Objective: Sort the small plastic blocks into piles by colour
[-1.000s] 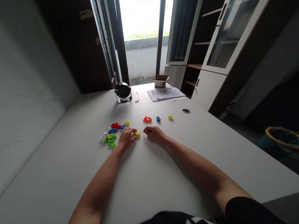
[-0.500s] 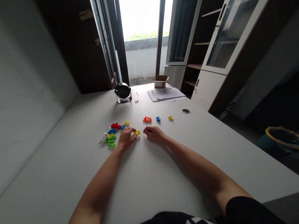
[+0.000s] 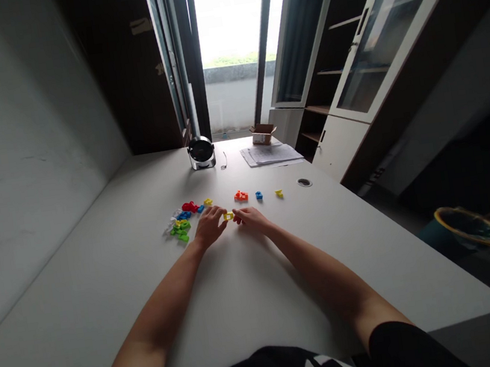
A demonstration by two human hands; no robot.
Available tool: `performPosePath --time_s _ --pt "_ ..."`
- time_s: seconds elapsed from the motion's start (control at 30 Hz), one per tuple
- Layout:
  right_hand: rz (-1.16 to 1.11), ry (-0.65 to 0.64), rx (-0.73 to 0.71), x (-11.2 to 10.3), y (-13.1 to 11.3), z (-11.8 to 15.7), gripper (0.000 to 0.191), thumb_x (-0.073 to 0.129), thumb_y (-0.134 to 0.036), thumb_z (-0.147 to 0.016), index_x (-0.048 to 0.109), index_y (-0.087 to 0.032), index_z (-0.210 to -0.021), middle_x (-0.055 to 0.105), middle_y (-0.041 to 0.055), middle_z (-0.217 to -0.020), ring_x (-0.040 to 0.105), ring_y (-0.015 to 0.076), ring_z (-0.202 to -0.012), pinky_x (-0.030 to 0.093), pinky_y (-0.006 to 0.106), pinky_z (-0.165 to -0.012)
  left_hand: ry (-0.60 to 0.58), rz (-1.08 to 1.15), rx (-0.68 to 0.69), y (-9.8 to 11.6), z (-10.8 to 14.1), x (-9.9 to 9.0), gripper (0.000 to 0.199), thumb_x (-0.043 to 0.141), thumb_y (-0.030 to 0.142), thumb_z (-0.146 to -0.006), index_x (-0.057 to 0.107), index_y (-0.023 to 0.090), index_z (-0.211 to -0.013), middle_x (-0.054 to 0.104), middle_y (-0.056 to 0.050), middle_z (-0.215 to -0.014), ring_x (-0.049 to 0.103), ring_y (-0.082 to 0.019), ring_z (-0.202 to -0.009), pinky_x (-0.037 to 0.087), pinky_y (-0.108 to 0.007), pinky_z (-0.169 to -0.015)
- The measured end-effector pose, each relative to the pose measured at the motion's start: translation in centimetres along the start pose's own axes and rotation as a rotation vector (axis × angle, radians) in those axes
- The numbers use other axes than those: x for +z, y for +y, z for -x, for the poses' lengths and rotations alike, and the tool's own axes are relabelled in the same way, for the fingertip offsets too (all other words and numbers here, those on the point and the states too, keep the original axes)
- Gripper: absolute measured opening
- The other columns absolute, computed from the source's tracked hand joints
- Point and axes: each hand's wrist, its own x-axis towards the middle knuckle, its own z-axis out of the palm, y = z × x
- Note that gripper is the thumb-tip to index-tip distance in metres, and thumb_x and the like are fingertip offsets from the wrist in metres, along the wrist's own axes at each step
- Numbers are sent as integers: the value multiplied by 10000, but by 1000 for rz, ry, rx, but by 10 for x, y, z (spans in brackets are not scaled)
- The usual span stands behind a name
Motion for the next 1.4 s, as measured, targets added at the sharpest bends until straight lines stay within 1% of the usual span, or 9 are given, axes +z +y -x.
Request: performPosePath --time_s 0.13,0.37,0.63,0.83,0.93,1.13,1.2,1.3,1.4 --pt "-38 -10 12 1 -2 2 593 521 -689 -898 769 -157 -809 737 71 -802 629 167 -713 437 261 -686 -4 -6 34 2 0 -1 209 600 176 -904 610 241 -1103 645 -69 -1109 576 -266 -1083 495 -434 -960" --pt "-129 -25 0 4 -2 5 500 614 -621 -865 774 -148 -861 749 78 -860 637 170 -764 440 254 -699 -29 -37 57 3 0 0 223 562 139 -909 603 240 -1104 646 -68 -1078 592 -256 -1044 494 -423 -935" --pt "-270 6 13 6 -1 2 542 587 -661 -871 753 -146 -845 734 86 -842 626 176 -765 465 272 -722 -30 -55 77 6 0 -1 209 540 178 -940 595 241 -1132 643 -74 -1083 599 -253 -1043 496 -408 -904" --pt "-342 -21 17 3 -4 3 529 610 -657 -862 748 -147 -860 730 90 -836 628 189 -795 479 290 -755 -17 -45 69 9 0 -5 195 547 229 -961 598 252 -1148 640 -72 -1126 589 -259 -1082 484 -414 -928" --pt "-355 -43 21 1 -5 4 539 613 -666 -860 752 -146 -881 734 97 -847 638 196 -821 483 296 -778 -14 -29 73 10 0 -5 186 547 221 -960 598 251 -1137 639 -72 -1133 589 -256 -1083 483 -411 -933" --pt "-361 -80 -27 -3 -5 4 511 673 -640 -824 755 -142 -909 737 104 -894 643 203 -866 486 306 -812 -21 -10 81 11 0 -5 184 521 209 -962 603 242 -1123 644 -78 -1113 592 -254 -1068 486 -420 -942" --pt "-359 -66 -16 -3 -5 3 499 688 -629 -808 753 -144 -907 734 102 -895 641 205 -866 486 307 -808 -22 -3 76 11 0 -4 215 525 199 -949 601 246 -1145 643 -78 -1124 593 -258 -1077 487 -427 -949" --pt "-372 -4 -14 -1 -3 2 476 695 -616 -796 739 -156 -911 725 85 -882 638 202 -865 480 306 -807 -3 3 57 10 1 -2 269 543 207 -933 585 248 -1196 638 -82 -1160 586 -270 -1100 487 -438 -966" --pt "-411 60 -78 0 -2 3 439 689 -597 -802 710 -172 -912 710 61 -854 630 189 -841 470 304 -805 38 14 23 5 2 0 292 547 227 -936 575 242 -1226 636 -84 -1182 576 -278 -1131 479 -442 -993"
